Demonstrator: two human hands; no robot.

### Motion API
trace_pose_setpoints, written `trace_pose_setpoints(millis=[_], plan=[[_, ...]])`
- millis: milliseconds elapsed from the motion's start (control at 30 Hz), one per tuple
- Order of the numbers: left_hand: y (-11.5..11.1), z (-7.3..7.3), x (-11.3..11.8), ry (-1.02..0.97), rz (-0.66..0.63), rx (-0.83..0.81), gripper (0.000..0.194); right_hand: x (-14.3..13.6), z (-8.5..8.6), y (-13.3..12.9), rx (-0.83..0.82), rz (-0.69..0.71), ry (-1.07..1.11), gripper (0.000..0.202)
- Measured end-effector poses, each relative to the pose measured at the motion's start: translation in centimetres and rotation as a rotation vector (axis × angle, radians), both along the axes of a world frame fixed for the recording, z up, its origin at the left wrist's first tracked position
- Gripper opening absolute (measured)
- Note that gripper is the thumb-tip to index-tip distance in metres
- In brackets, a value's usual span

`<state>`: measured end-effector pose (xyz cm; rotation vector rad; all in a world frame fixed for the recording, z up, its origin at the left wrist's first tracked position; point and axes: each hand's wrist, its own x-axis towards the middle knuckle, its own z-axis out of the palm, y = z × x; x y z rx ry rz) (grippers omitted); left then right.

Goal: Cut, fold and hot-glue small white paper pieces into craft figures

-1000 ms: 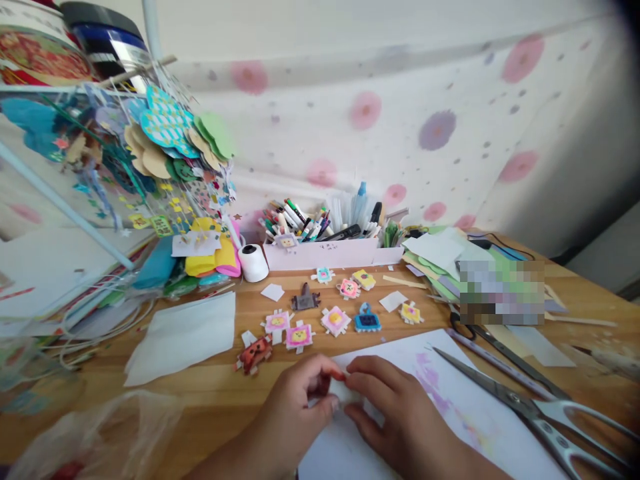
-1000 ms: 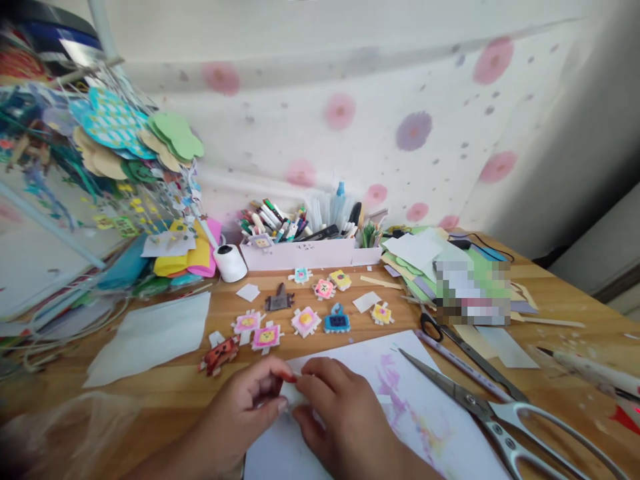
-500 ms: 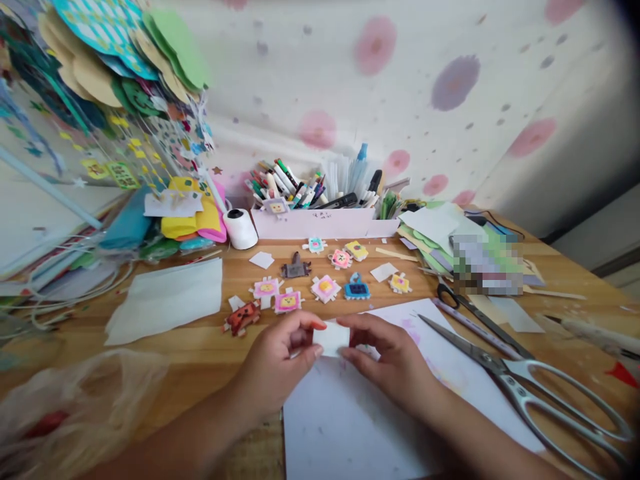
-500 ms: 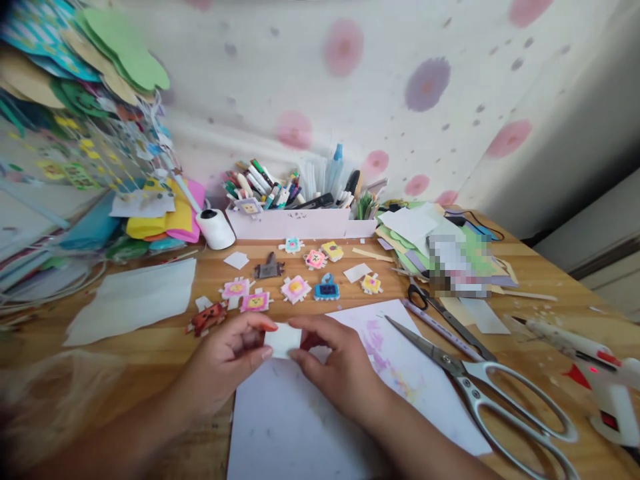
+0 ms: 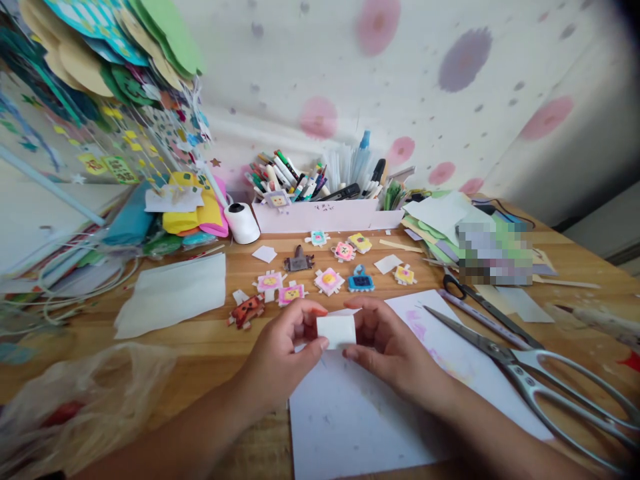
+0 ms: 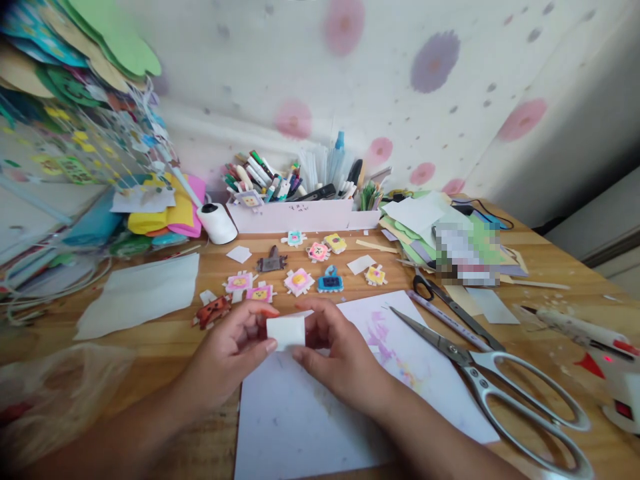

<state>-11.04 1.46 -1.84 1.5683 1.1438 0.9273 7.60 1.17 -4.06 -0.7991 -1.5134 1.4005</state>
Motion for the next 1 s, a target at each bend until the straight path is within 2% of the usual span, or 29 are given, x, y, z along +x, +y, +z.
trace_pose_setpoints(millis=[133, 367, 700, 833, 1000], plan=[[-0.04, -0.25, -0.08, -0.013, -0.022, 0.006, 0.025, -0.15, 0.12, 0.15, -0.054, -0.006, 0.034, 0.033], [-0.1, -0.87, -0.59, 0.127, -0.051, 0.198, 0.027, -0.07, 0.42, 0.31, -0.151, -0.006, 0.088, 0.032], [0.01, -0.1, -0.41, 0.185, -0.075, 0.313, 0.018, 0.0, 0.6, 0.19, -0.169, 0.01, 0.114, 0.032], [0.02, -0.5, -0.4, 0.157, -0.045, 0.237, 0.016, 0.1, 0.25, -0.02, -0.135, -0.015, 0.089, 0.037], [-0.03, -0.92, -0.33, 0.116, -0.019, 0.116, 0.01, 0.13, 0.21, -0.13, -0.102, -0.048, -0.009, 0.018]])
